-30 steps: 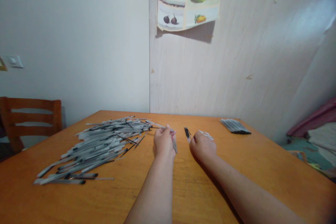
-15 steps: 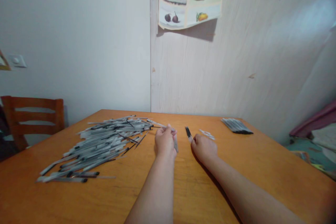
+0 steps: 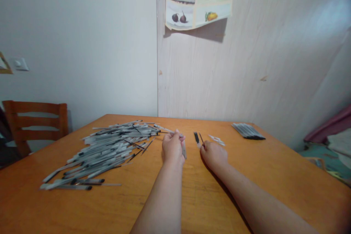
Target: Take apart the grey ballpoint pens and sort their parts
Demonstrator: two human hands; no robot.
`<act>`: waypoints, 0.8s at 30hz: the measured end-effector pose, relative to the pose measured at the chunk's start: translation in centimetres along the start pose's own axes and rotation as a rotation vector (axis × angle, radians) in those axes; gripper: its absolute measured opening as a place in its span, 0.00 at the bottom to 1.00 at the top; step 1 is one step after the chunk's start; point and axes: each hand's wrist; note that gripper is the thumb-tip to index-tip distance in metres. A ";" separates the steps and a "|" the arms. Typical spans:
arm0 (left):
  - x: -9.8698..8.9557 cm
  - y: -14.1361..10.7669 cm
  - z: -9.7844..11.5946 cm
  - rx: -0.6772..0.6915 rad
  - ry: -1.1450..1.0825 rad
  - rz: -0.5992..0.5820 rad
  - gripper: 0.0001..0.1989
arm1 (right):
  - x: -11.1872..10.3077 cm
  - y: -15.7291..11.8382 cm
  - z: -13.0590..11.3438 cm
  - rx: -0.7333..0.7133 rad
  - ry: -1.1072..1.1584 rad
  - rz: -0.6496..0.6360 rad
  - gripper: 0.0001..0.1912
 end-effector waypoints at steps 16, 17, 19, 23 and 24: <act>0.0 -0.1 -0.1 -0.004 0.026 -0.025 0.18 | -2.3 2.1 2.9 0.195 0.232 0.110 0.23; 0.1 -0.2 -0.1 -0.008 0.028 -0.031 0.18 | -2.4 2.2 2.8 0.174 0.216 0.117 0.23; 0.1 -0.3 -0.1 -0.018 0.032 -0.033 0.17 | -2.5 2.6 2.6 0.103 0.168 0.127 0.22; 0.1 -0.3 0.0 -0.022 0.034 -0.023 0.17 | -2.4 3.2 2.0 0.012 0.099 0.105 0.21; 0.1 -0.3 0.0 -0.022 0.036 -0.020 0.17 | -2.3 3.4 2.0 0.004 0.087 0.091 0.21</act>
Point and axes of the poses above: each hand's wrist, its own y-axis towards the middle knuckle, its own x-axis out of the palm, z = x × y, and after that the axes turned 2 degrees about -x, right-handed
